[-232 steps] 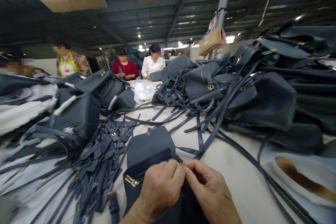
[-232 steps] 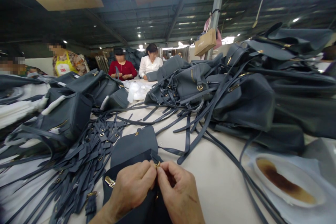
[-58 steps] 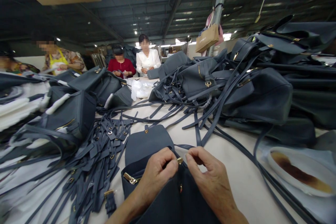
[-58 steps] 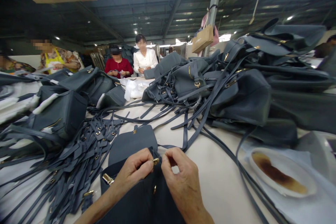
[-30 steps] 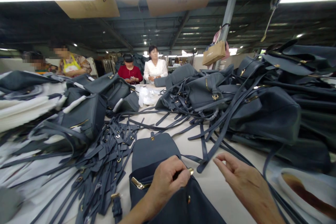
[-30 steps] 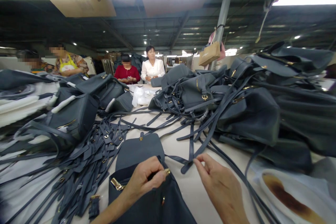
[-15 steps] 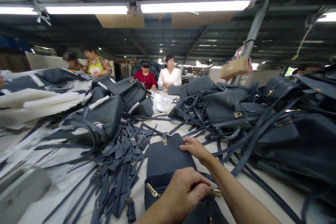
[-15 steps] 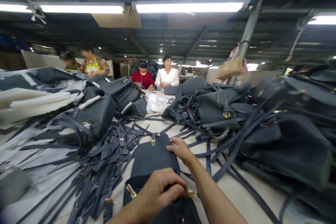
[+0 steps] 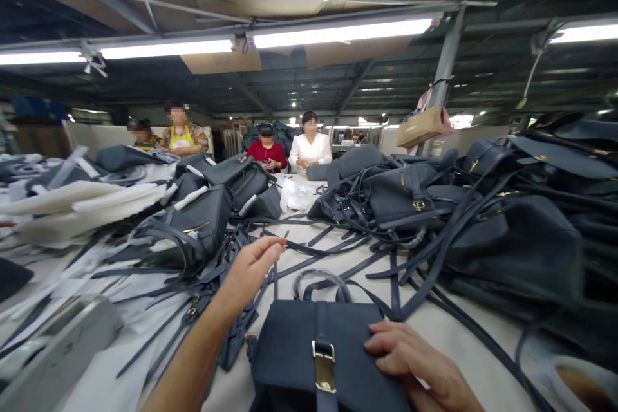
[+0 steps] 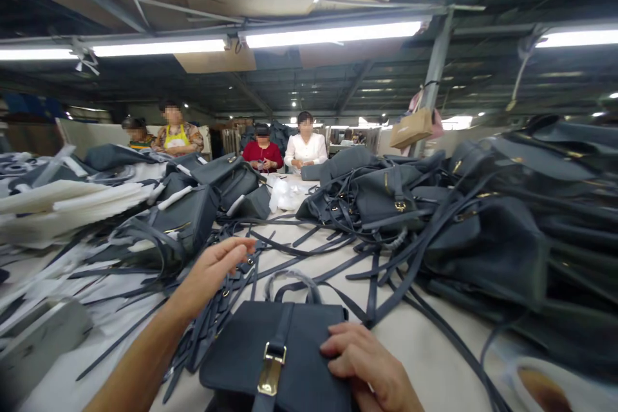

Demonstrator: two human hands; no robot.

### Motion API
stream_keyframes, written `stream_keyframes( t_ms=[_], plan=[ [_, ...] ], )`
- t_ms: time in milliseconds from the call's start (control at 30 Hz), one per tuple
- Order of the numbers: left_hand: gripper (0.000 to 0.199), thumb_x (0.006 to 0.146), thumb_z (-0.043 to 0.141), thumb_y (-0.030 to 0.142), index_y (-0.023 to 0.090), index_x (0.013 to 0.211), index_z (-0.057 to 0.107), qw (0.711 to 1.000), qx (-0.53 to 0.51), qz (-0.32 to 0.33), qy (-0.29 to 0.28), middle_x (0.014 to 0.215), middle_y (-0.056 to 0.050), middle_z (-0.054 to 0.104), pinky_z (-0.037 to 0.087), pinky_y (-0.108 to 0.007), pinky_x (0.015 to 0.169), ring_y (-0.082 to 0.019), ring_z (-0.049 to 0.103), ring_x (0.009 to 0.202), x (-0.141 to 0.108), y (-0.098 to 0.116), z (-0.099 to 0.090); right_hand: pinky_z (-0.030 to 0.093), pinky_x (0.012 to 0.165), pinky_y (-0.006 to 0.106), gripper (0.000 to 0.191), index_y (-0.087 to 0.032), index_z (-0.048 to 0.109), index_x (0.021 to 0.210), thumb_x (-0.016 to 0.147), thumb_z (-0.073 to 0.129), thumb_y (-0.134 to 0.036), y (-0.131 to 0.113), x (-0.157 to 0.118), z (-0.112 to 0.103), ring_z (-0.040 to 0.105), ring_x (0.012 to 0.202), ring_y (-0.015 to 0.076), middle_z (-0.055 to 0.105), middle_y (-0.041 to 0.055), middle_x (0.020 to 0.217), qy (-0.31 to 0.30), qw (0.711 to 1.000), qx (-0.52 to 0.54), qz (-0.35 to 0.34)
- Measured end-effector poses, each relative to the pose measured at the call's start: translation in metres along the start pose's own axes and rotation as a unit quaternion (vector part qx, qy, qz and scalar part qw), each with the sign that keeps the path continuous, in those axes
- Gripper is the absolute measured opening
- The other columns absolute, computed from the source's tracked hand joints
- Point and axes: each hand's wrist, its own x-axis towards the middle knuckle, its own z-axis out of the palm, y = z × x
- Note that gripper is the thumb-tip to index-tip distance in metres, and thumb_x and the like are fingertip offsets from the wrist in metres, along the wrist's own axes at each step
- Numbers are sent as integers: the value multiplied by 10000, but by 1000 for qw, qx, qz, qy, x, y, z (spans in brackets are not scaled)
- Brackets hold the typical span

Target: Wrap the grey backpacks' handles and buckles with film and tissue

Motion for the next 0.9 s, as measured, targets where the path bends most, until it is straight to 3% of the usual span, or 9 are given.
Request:
stream_keyframes(
  t_ms=[67, 233, 333, 500, 567, 667, 767, 867, 900],
  plan=[
    [357, 871, 500, 414, 174, 1040, 702, 995, 52, 4, -83, 1011, -58, 705, 428, -272, 735, -208, 601, 913, 5, -7, 20, 542, 951, 330, 216, -281, 636, 885, 875, 552, -83, -1, -16, 10, 687, 1063, 231, 762, 24, 985, 24, 999, -25, -15],
    [175, 711, 642, 291, 175, 581, 622, 978, 113, 16, -177, 579, 24, 570, 348, -257, 564, -166, 522, 605, 20, -21, 65, 552, 940, 296, 137, -260, 597, 902, 941, 524, -150, -3, -31, 25, 679, 1074, 211, 747, 43, 1005, 23, 995, -65, -68],
    [176, 750, 604, 290, 178, 616, 582, 980, 123, 45, -153, 587, 40, 507, 317, -256, 577, -151, 474, 607, 17, -9, 73, 561, 918, 276, 137, -246, 602, 898, 959, 505, -171, -3, -29, 21, 680, 1066, 209, 746, 57, 990, 19, 990, -104, -94],
    [191, 845, 541, 367, 190, 777, 565, 990, 81, 102, -62, 703, 45, 485, 318, -260, 663, -147, 439, 687, 4, 39, 61, 564, 897, 270, 200, -238, 615, 900, 927, 494, -81, -4, -7, 5, 671, 1069, 191, 750, 52, 967, 61, 982, -127, -122],
    [181, 826, 577, 357, 193, 752, 558, 990, 73, 104, -57, 696, 53, 467, 304, -257, 658, -141, 424, 686, -1, 45, 59, 570, 871, 255, 256, -237, 616, 878, 891, 461, -34, -3, 1, 2, 682, 1049, 181, 755, 49, 947, 58, 982, -131, -126],
    [256, 738, 674, 307, 191, 601, 491, 986, 86, 58, -128, 599, 70, 421, 256, -255, 584, -123, 393, 617, -11, 22, 72, 585, 806, 203, 298, -246, 617, 818, 797, 442, -5, -2, 8, -3, 732, 948, 169, 776, 27, 916, -1, 980, -154, -126],
    [307, 716, 693, 275, 191, 552, 447, 988, 101, -11, -119, 546, 72, 394, 226, -257, 539, -116, 386, 573, -17, -23, 87, 573, 640, 115, 297, -267, 634, 798, 749, 468, -26, -1, 29, -16, 749, 674, 124, 774, -31, 778, -42, 981, -155, -113],
    [267, 769, 651, 312, 192, 596, 487, 991, 93, -53, -82, 579, 62, 418, 242, -252, 544, -123, 412, 600, -20, -54, 97, 570, 655, 141, 240, -259, 655, 826, 848, 462, -120, -7, 85, -21, 739, 690, 128, 765, -24, 785, 2, 987, -145, -68],
    [257, 767, 659, 333, 193, 610, 511, 991, 89, -59, -77, 586, 59, 434, 247, -253, 547, -127, 418, 605, -22, -58, 100, 573, 698, 177, 245, -247, 666, 844, 881, 445, -147, -10, 109, -14, 740, 760, 148, 768, -3, 838, -20, 986, -155, -49]
  ],
)
